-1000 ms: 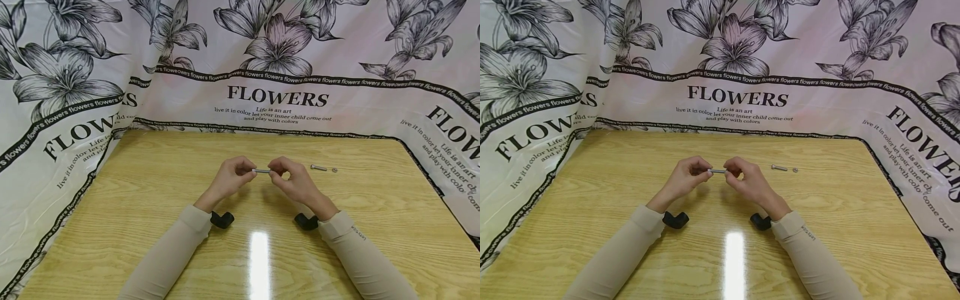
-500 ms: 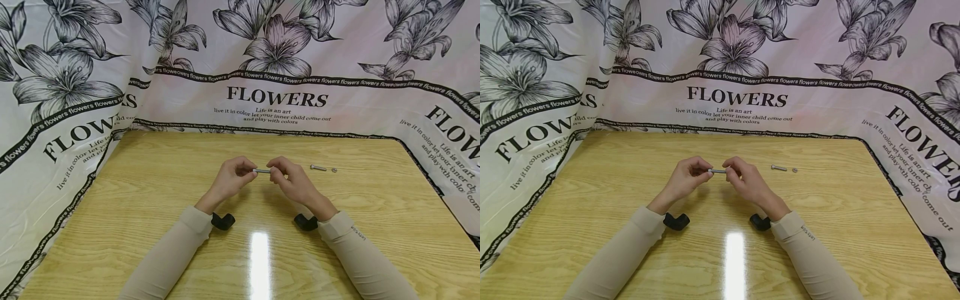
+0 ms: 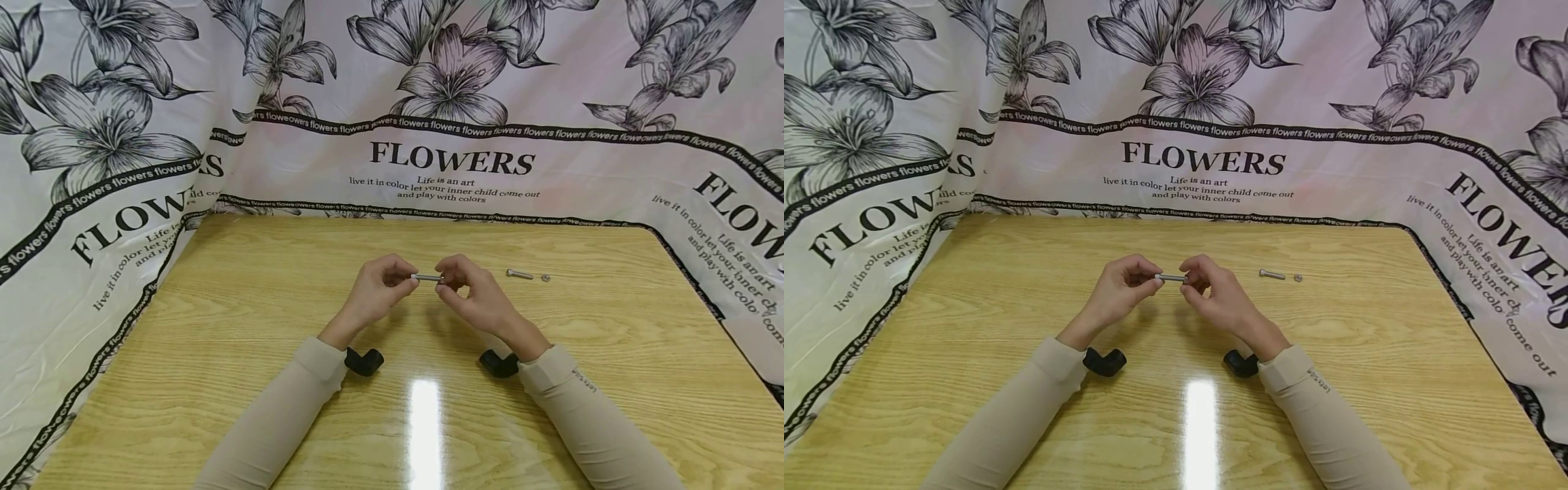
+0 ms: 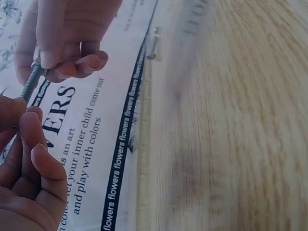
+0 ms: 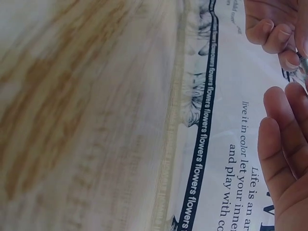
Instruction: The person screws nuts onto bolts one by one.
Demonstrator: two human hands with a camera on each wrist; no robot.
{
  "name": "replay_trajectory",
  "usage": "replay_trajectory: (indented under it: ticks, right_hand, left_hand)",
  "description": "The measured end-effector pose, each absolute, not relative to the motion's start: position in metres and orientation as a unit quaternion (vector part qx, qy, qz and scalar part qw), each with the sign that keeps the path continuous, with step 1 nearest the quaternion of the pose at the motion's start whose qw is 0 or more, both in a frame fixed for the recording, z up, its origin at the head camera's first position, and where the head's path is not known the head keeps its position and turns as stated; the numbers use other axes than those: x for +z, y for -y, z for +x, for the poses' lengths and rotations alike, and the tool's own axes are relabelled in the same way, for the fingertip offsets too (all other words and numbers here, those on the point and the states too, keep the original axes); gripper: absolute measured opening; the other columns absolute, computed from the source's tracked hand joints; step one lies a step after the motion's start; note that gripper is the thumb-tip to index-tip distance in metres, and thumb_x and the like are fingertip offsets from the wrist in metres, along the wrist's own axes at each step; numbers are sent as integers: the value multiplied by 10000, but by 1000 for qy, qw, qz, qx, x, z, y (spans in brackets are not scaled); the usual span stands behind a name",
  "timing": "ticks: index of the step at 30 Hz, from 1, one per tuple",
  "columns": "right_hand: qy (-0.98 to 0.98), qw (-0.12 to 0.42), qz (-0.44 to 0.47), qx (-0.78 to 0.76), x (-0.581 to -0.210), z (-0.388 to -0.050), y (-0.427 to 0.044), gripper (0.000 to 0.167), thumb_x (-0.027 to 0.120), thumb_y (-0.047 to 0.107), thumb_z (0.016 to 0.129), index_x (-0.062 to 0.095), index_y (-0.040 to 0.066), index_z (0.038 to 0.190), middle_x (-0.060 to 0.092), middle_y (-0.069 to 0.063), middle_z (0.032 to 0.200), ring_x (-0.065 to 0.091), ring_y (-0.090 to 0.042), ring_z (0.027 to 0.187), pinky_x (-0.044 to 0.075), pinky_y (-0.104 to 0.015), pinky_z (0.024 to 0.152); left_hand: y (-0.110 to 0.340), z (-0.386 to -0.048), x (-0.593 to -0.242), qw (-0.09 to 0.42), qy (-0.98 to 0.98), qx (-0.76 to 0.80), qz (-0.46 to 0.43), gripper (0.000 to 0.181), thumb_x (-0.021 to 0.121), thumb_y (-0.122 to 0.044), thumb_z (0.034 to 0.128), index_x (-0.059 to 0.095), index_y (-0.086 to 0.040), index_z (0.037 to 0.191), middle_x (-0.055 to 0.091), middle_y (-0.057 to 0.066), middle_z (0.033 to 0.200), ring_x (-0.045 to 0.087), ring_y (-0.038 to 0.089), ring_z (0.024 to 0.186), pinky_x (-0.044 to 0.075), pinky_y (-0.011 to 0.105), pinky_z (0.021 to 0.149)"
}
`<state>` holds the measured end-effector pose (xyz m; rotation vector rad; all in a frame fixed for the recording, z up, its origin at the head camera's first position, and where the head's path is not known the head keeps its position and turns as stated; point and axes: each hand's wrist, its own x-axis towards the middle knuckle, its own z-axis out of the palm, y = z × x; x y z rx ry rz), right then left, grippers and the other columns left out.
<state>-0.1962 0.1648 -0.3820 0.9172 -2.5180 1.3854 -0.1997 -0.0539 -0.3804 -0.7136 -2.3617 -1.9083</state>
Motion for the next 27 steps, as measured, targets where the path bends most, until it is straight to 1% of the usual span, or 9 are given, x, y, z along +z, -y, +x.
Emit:
replay_trajectory:
  ticks: [4, 8, 12, 18, 21, 22, 24, 27]
  right_hand:
    - [831, 62, 307, 460, -383, -198, -165, 207, 600, 78, 939, 542, 77, 1137, 624, 21, 820, 627, -197, 724, 493, -394, 652]
    - [832, 56, 305, 460, -383, -198, -165, 183, 567, 110, 968, 552, 75, 1146, 627, 21, 814, 635, -254, 741, 476, -372, 599]
    - [838, 50, 300, 453, -383, -197, -165, 151, 518, 155, 998, 567, 98, 1129, 629, 14, 825, 627, -236, 748, 461, -348, 591]
    - [846, 45, 294, 443, -382, -197, -165, 148, 461, 203, 1025, 590, 133, 1046, 603, 27, 797, 599, -217, 740, 436, -309, 586]
    - [847, 38, 290, 444, -382, -197, -165, 171, 443, 222, 1031, 591, 136, 1031, 598, 7, 787, 592, -252, 740, 432, -325, 591]
    - [847, 34, 287, 446, -382, -197, -165, 180, 441, 232, 1032, 593, 135, 1031, 600, -5, 789, 592, -265, 744, 436, -338, 598]
    - [848, 28, 282, 448, -381, -197, -164, 188, 459, 253, 1025, 597, 128, 1053, 619, -33, 816, 596, -252, 749, 457, -364, 621]
    - [851, 28, 280, 444, -381, -197, -164, 217, 541, 255, 990, 581, 103, 1140, 641, -37, 863, 606, -193, 766, 488, -404, 664]
  left_hand:
    - [55, -200, -381, 13, 757, -612, -229, 93, 673, -70, 891, 675, -73, 984, 687, 37, 904, 646, 165, 779, 537, 318, 691]
    - [55, -200, -382, 17, 758, -611, -229, 93, 671, -71, 893, 675, -75, 986, 685, 35, 907, 645, 166, 781, 538, 325, 695]
    - [55, -201, -382, 21, 758, -611, -228, 89, 670, -75, 894, 675, -82, 983, 688, 25, 902, 644, 164, 780, 538, 323, 693]
    - [55, -201, -381, 24, 756, -613, -228, 95, 679, -87, 892, 677, -75, 987, 694, 44, 913, 643, 172, 789, 534, 315, 696]
    - [54, -201, -381, 23, 758, -612, -226, 115, 679, -89, 893, 676, -55, 1002, 697, 75, 932, 643, 190, 799, 531, 315, 705]
    - [54, -201, -381, 23, 758, -612, -225, 121, 677, -85, 893, 674, -44, 1008, 696, 87, 938, 642, 201, 801, 530, 319, 706]
    - [54, -200, -379, 21, 760, -610, -225, 133, 671, -67, 894, 669, -18, 1017, 693, 116, 949, 643, 229, 808, 530, 322, 711]
    - [54, -192, -367, 19, 761, -607, -226, 134, 655, -29, 895, 657, 22, 1019, 682, 152, 957, 640, 265, 817, 527, 312, 712]
